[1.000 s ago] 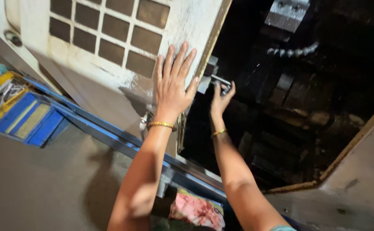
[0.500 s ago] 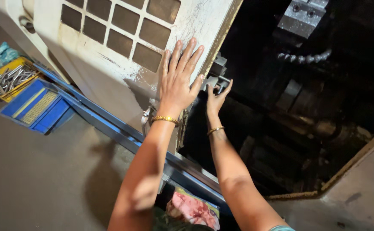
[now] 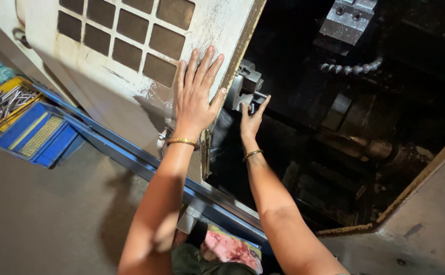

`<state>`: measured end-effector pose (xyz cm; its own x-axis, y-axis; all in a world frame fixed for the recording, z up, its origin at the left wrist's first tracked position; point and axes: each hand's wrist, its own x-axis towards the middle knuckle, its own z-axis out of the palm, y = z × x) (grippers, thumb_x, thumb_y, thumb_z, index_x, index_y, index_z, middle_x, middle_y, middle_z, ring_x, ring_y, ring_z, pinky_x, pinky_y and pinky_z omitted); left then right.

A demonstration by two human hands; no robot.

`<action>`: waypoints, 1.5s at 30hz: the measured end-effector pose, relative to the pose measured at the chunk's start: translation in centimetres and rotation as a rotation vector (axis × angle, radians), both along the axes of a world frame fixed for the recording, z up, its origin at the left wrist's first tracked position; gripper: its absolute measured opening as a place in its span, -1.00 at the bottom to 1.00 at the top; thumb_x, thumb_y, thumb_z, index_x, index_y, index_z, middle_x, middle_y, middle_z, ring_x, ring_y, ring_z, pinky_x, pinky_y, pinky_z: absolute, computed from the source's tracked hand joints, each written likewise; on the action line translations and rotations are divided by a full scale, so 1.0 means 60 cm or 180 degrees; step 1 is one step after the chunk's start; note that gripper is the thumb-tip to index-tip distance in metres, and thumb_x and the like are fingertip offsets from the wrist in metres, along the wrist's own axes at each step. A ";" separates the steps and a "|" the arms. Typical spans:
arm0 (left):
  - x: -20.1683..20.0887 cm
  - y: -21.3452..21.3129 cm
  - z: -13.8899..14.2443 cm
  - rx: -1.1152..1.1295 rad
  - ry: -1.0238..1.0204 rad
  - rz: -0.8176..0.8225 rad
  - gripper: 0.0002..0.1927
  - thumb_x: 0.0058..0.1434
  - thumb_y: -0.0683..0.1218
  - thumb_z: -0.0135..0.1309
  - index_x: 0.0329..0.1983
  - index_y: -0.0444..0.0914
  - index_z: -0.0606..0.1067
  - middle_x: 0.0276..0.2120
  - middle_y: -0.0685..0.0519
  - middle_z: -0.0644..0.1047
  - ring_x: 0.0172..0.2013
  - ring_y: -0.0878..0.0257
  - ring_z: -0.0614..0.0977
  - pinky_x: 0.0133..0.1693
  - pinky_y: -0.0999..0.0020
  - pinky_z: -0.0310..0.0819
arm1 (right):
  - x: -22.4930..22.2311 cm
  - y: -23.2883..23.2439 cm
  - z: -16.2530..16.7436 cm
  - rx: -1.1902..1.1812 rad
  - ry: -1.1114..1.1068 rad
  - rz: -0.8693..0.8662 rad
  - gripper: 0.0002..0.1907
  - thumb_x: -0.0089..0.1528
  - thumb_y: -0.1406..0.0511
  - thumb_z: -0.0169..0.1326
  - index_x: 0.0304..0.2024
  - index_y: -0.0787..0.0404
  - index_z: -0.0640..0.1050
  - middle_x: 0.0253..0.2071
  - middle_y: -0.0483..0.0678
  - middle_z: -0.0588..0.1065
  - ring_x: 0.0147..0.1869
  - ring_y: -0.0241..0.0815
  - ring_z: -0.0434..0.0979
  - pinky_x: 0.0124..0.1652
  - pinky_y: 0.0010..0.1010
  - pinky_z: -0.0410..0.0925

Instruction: The person repeatedly cleans cylindrical metal rods by wiping them with a cloth, inserting them into a machine, and removing them. The person handles the rods one at a time, wiping each with a cloth before placing it into a green container.

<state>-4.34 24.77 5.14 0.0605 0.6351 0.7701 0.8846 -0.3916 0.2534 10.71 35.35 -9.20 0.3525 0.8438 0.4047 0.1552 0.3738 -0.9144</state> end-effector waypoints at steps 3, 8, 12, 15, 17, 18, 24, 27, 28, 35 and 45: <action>-0.003 0.004 -0.002 0.0038 0.0007 -0.0007 -0.24 0.32 0.06 0.12 0.58 0.01 0.17 0.57 0.13 0.08 0.56 0.05 0.02 0.54 -0.04 -0.28 | 0.005 0.002 -0.001 -0.0073 -0.0310 -0.0133 0.11 0.26 0.22 0.28 0.57 -0.02 -0.21 0.16 0.37 0.50 0.17 0.21 0.58 0.14 -0.18 0.38; -0.004 0.009 -0.005 0.0043 0.0019 -0.0043 -0.23 0.31 0.05 0.12 0.57 -0.01 0.17 0.56 0.10 0.09 0.56 0.03 0.02 0.52 -0.06 -0.27 | 0.011 0.004 -0.005 0.0019 -0.0437 -0.0168 0.10 0.26 0.22 0.26 0.57 -0.04 -0.23 0.27 0.44 0.39 0.30 0.35 0.48 0.20 -0.13 0.34; -0.001 0.008 -0.009 0.0083 0.0005 -0.0053 -0.24 0.31 0.05 0.12 0.57 0.00 0.17 0.56 0.11 0.10 0.56 0.03 0.03 0.53 -0.06 -0.27 | 0.013 0.003 -0.009 -0.0026 -0.0493 -0.0176 0.10 0.27 0.21 0.25 0.57 -0.04 -0.24 0.34 0.42 0.34 0.33 0.36 0.43 0.22 -0.12 0.32; -0.001 0.008 -0.007 0.0067 0.0000 -0.0068 -0.24 0.31 0.05 0.12 0.57 -0.02 0.17 0.56 0.11 0.10 0.55 0.02 0.03 0.52 -0.06 -0.27 | 0.013 0.005 -0.011 -0.0044 -0.0474 -0.0159 0.09 0.28 0.21 0.24 0.57 -0.04 -0.24 0.36 0.42 0.31 0.36 0.37 0.41 0.24 -0.12 0.31; -0.002 0.009 -0.006 0.0081 0.0015 -0.0056 -0.24 0.32 0.05 0.11 0.57 -0.03 0.18 0.56 0.10 0.10 0.55 0.01 0.03 0.52 -0.06 -0.27 | 0.013 0.007 -0.013 -0.0019 -0.0481 -0.0162 0.09 0.28 0.21 0.24 0.57 -0.04 -0.24 0.36 0.43 0.30 0.36 0.38 0.40 0.24 -0.11 0.30; -0.003 0.009 -0.005 0.0098 0.0024 -0.0047 -0.25 0.32 0.06 0.11 0.56 -0.03 0.18 0.55 0.10 0.10 0.55 0.01 0.03 0.52 -0.06 -0.26 | 0.012 0.008 -0.014 -0.0062 -0.0489 -0.0171 0.09 0.27 0.21 0.24 0.57 -0.04 -0.23 0.36 0.42 0.31 0.35 0.38 0.40 0.23 -0.10 0.30; -0.004 0.009 -0.004 0.0106 -0.0005 -0.0014 -0.24 0.30 0.05 0.12 0.56 -0.01 0.19 0.55 0.11 0.11 0.55 0.03 0.04 0.53 -0.05 -0.26 | 0.011 0.002 -0.009 0.0175 -0.0510 -0.0110 0.08 0.29 0.22 0.25 0.57 -0.06 -0.24 0.33 0.44 0.33 0.31 0.39 0.45 0.21 -0.10 0.33; -0.004 0.012 -0.004 0.0083 -0.0038 -0.0042 -0.24 0.29 0.04 0.13 0.55 -0.01 0.20 0.55 0.12 0.11 0.55 0.03 0.04 0.52 -0.04 -0.26 | 0.013 -0.012 0.012 -0.0328 -0.0619 -0.0123 0.10 0.27 0.18 0.24 0.56 -0.13 -0.25 0.20 0.38 0.46 0.21 0.35 0.54 0.13 -0.09 0.39; -0.004 0.013 -0.005 0.0071 -0.0051 -0.0066 -0.24 0.28 0.04 0.13 0.55 -0.01 0.20 0.55 0.12 0.11 0.55 0.03 0.04 0.52 -0.03 -0.26 | 0.016 -0.018 0.020 -0.0570 -0.0691 -0.0145 0.10 0.26 0.16 0.24 0.56 -0.15 -0.25 0.15 0.35 0.51 0.17 0.33 0.56 0.09 -0.08 0.41; 0.006 0.028 -0.013 -0.0017 -0.0051 -0.0105 -0.24 0.29 0.04 0.16 0.56 0.00 0.21 0.55 0.11 0.11 0.55 0.05 0.03 0.52 -0.02 -0.24 | 0.056 -0.056 0.047 -0.1211 -0.1412 0.0031 0.11 0.20 0.12 0.20 0.55 -0.09 -0.25 0.03 0.35 0.53 0.09 0.35 0.55 0.03 -0.01 0.41; -0.001 0.050 -0.032 -0.0104 -0.0136 -0.0849 -0.14 0.13 0.02 0.27 0.51 -0.08 0.25 0.54 0.02 0.10 0.54 -0.02 0.00 0.49 -0.08 -0.30 | 0.140 -0.190 0.003 -0.1108 -0.1492 0.0793 -0.61 0.35 0.25 0.03 0.21 0.20 0.54 -0.21 0.13 0.60 -0.17 -0.09 0.58 -0.15 -0.28 0.43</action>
